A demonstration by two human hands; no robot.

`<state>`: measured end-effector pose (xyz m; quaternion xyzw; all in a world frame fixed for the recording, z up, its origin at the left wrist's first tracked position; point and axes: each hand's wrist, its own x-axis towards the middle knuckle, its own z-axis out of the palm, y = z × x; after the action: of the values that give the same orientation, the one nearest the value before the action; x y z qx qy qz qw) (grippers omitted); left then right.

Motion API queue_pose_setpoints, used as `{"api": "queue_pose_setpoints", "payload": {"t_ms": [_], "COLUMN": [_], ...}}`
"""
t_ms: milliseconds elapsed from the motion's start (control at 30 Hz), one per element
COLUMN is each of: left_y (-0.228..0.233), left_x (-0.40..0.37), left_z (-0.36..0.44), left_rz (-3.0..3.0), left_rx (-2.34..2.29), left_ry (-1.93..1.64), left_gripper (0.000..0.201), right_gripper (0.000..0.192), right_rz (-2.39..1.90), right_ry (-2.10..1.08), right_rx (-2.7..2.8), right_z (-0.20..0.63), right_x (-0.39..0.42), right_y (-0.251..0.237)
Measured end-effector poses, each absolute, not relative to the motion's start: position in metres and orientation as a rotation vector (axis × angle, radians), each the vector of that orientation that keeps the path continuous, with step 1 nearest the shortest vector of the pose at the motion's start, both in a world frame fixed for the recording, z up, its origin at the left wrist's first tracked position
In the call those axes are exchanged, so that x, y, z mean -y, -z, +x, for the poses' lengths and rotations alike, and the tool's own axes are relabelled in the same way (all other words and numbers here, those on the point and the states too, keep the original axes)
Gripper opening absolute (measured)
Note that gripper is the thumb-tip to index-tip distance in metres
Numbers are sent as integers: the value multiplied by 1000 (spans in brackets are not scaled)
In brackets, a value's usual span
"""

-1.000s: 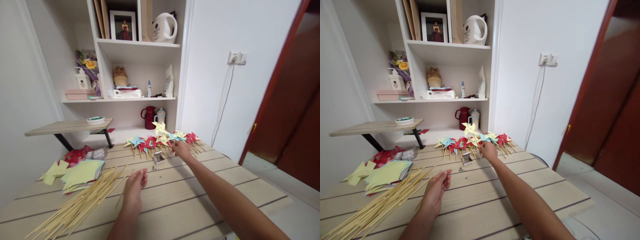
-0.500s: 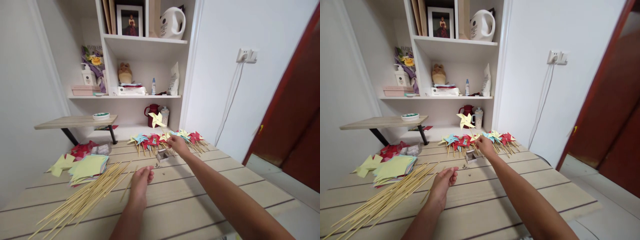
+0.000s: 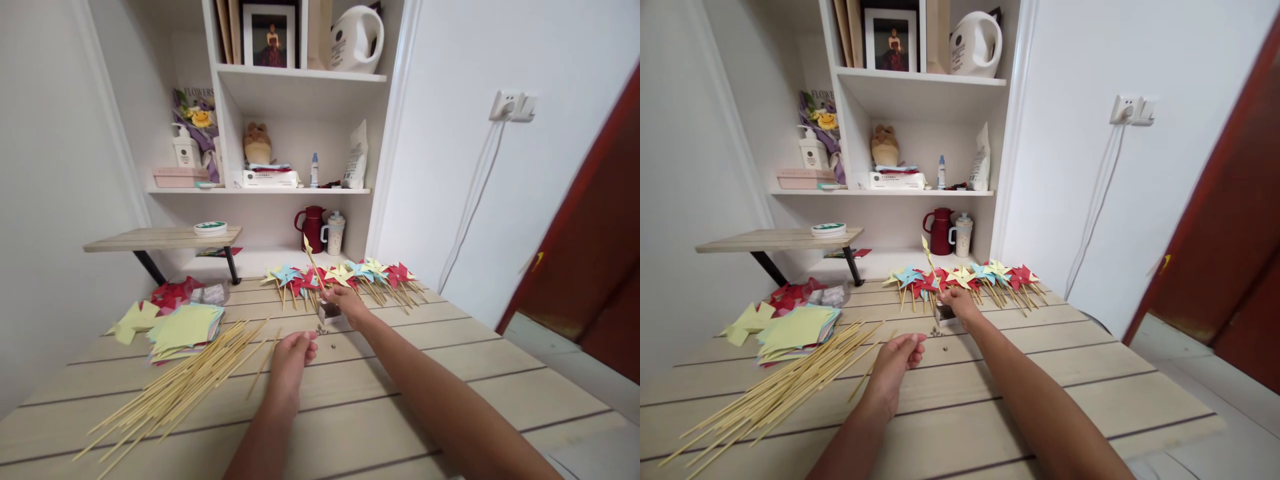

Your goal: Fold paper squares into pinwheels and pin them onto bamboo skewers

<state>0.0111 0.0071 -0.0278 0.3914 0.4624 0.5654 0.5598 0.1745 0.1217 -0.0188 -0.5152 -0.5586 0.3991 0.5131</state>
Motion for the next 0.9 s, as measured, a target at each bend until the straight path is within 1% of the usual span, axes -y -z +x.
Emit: {"api": "queue_pose_setpoints", "payload": {"t_ms": [200, 433, 533, 767, 900], "left_y": [30, 29, 29, 30, 29], "left_x": [-8, -8, -8, -8, -7], "left_z": [12, 11, 12, 12, 14], "left_rz": [924, 955, 968, 1009, 1026], "left_rx": [-1099, -1105, -1108, -1111, -1117], "left_ry": [-1324, -1320, -1316, -1291, -1275], "left_gripper": [34, 37, 34, 30, 28], "right_gripper": [33, 29, 25, 17, 15], "right_rz": [-1201, -1201, -1284, -1661, -1806], "right_ry": [-1059, -1002, -870, -443, -325], "right_rx": [1316, 1369, 1376, 1374, 1403], "right_z": [169, 175, 187, 209, 203], "right_x": [-107, -101, -109, -124, -124], "right_y": [18, 19, 16, 10, 12]}}
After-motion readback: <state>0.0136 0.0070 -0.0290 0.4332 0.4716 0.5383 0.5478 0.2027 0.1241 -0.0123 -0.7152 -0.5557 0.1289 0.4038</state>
